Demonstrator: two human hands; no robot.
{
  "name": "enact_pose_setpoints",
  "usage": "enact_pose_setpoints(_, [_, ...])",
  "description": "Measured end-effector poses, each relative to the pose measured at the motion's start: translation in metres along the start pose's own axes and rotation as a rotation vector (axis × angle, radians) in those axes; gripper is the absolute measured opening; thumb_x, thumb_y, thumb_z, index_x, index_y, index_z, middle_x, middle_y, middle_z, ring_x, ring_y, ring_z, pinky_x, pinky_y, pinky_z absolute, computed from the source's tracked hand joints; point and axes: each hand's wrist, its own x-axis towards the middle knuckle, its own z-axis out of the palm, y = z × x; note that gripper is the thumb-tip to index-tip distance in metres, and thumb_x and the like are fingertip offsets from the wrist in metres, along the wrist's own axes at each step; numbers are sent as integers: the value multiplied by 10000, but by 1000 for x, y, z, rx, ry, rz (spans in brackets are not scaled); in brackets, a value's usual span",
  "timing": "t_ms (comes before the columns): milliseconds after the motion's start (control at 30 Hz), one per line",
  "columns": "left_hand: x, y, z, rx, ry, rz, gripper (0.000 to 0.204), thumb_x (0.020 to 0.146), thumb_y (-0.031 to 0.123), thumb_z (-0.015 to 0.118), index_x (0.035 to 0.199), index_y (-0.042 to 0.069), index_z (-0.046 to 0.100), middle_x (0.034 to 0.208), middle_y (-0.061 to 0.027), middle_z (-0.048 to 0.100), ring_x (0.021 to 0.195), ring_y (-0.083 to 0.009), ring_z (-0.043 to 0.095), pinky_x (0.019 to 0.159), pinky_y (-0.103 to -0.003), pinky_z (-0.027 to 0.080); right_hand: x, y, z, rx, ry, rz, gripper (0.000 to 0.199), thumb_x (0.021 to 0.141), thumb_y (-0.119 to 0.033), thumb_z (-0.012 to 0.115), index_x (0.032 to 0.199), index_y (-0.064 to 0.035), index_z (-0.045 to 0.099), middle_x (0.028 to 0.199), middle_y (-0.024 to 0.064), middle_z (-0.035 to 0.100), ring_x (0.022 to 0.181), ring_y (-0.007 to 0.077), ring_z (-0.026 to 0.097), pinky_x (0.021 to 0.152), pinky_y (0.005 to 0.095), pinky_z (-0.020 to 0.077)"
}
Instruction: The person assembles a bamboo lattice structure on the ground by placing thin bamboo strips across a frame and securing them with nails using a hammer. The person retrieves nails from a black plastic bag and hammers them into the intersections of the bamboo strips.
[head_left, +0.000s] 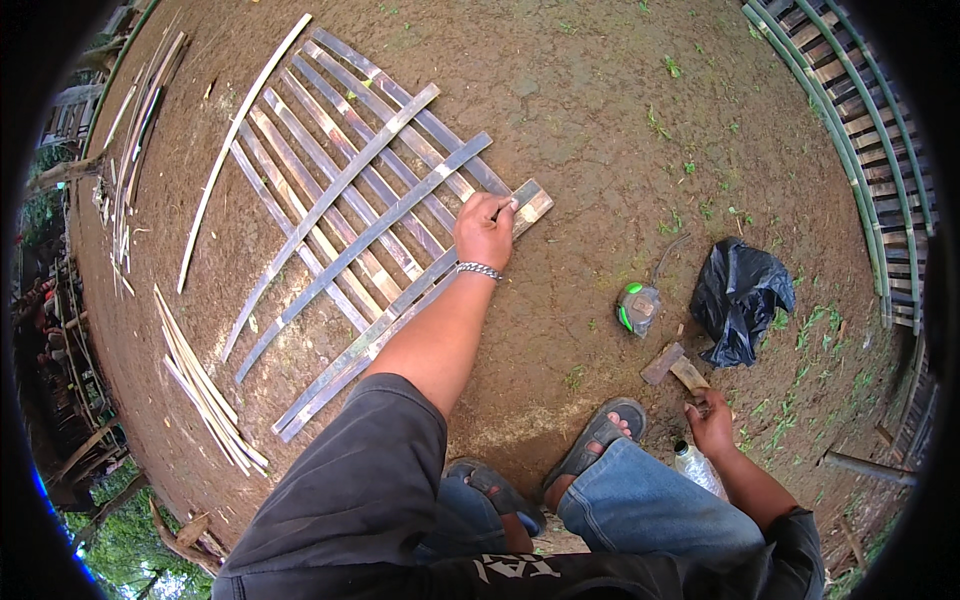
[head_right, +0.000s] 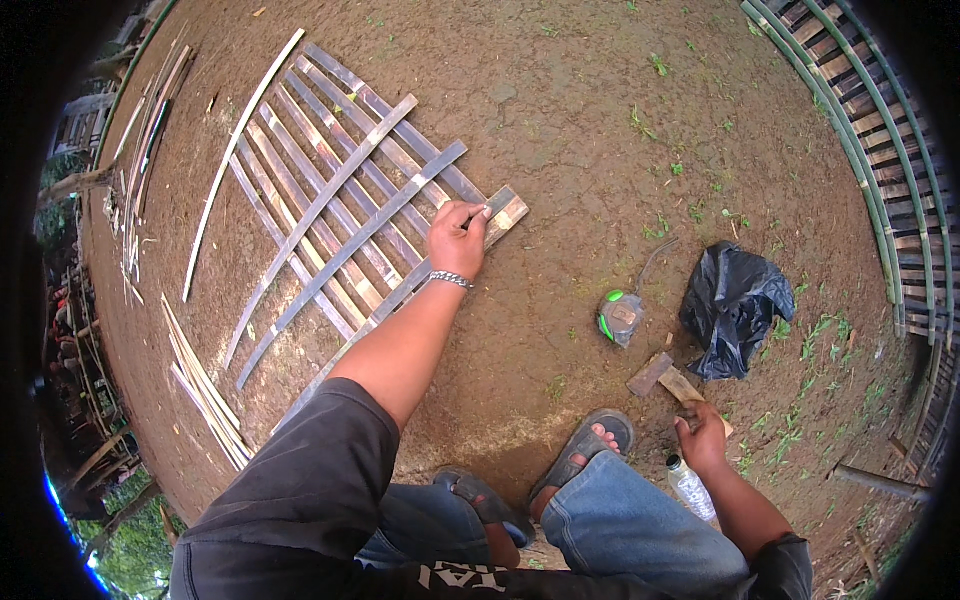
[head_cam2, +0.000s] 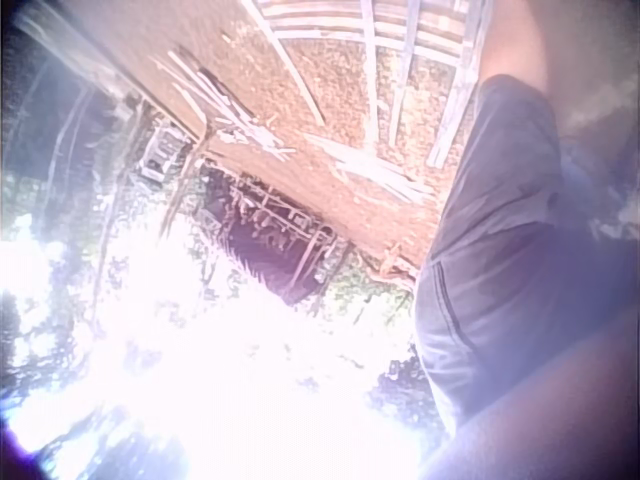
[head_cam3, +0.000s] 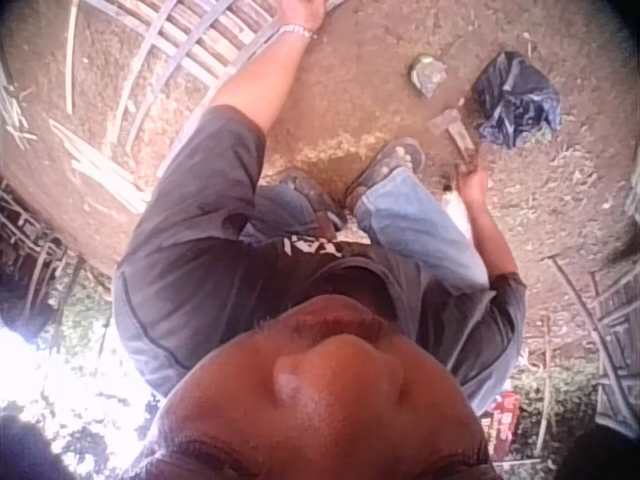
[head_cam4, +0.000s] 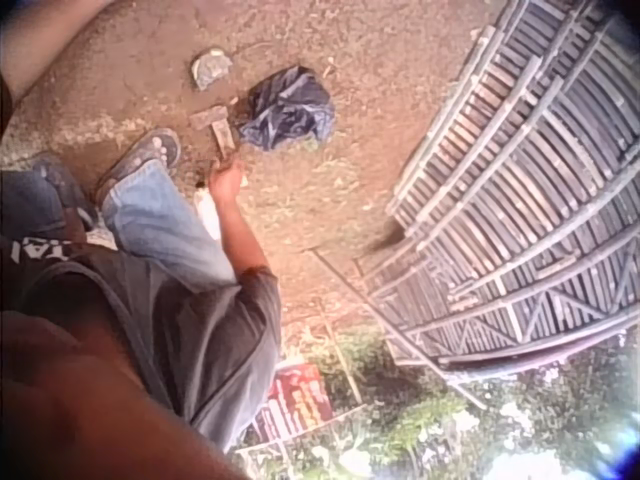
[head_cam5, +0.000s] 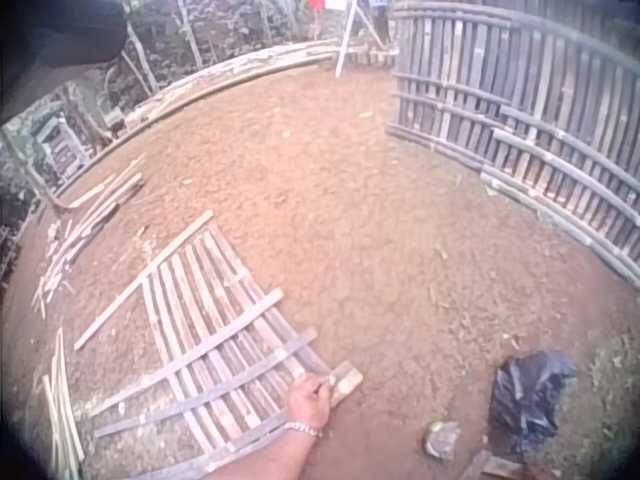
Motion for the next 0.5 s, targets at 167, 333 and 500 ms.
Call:
enact_pose_setpoints(167, [0, -2, -2, -21, 3, 12, 82, 844, 125, 737, 873, 51, 754, 898, -101, 700, 856, -303, 675, 772, -386, 534, 2, -18, -12, -351, 16, 35, 600, 701, -49, 776, 1241, -26, 518, 1285, 238, 526, 1220, 426, 501, 1028, 479, 433])
enact_pose_setpoints(333, [0, 0, 0, -22, 2, 24, 70, 835, 103, 733, 864, 40, 743, 898, -107, 701, 860, -308, 677, 775, -388, 537, 8, 19, -3, -492, 213, -46, 596, 701, -95, 766, 1223, -2, 494, 1247, 255, 503, 1206, 463, 479, 1054, 510, 405])
enact_pose_setpoints(500, [-1, 0, -1, -6, 16, 33, 64, 833, 104, 731, 859, 46, 741, 888, -106, 695, 854, -310, 675, 770, -394, 538, 13, 23, -9, -495, 93, -56, 595, 717, -78, 720, 1240, 9, 449, 1185, 273, 489, 1136, 485, 491, 970, 536, 435])
